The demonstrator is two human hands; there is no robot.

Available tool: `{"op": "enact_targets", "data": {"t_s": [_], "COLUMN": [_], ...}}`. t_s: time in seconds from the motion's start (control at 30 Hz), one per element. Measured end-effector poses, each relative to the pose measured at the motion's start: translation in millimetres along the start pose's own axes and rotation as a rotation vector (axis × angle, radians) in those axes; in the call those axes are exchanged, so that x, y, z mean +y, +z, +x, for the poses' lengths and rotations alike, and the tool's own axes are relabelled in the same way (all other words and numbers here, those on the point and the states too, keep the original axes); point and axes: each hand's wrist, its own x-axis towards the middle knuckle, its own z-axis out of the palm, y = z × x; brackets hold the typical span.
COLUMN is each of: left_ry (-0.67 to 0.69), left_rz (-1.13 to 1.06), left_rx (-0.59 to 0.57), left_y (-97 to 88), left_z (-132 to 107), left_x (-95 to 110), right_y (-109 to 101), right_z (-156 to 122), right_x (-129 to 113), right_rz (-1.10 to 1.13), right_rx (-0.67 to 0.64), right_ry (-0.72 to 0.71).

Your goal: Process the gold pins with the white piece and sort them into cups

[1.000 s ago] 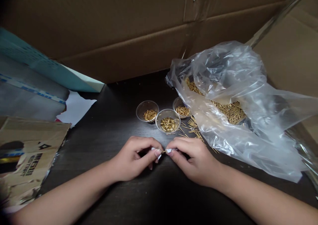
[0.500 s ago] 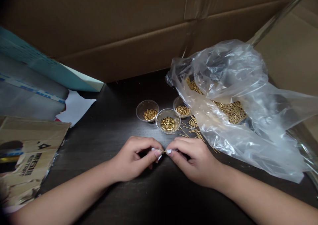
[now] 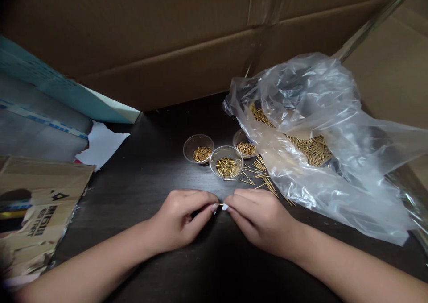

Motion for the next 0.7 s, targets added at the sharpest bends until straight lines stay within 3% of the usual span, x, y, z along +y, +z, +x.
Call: {"op": "enact_targets", "data": {"t_s": [0.27, 0.43, 0.6, 0.7], "left_ry": [0.04, -0.106, -0.266, -0.296], "left_rz": [0.104, -0.078, -0.222, -0.242], "left_rx": [-0.023, -0.045, -0.14, -0.18], "left_y": [3.8, -1.2, -8.0, -9.5], "left_z": [-6, -1, 6, 7], "left_x": [-2, 2, 4, 3], "right_y": [3, 0, -5, -3], "right_z": [-4, -3, -3, -4], "right_x": [3, 3, 0, 0], "right_rz": [-0.184, -0.301, -0.422, -0.397], "right_rx": [0.0, -0.011, -0.052, -0.053], "right_ry": [-0.166, -0.249, -0.306, -0.293]}}
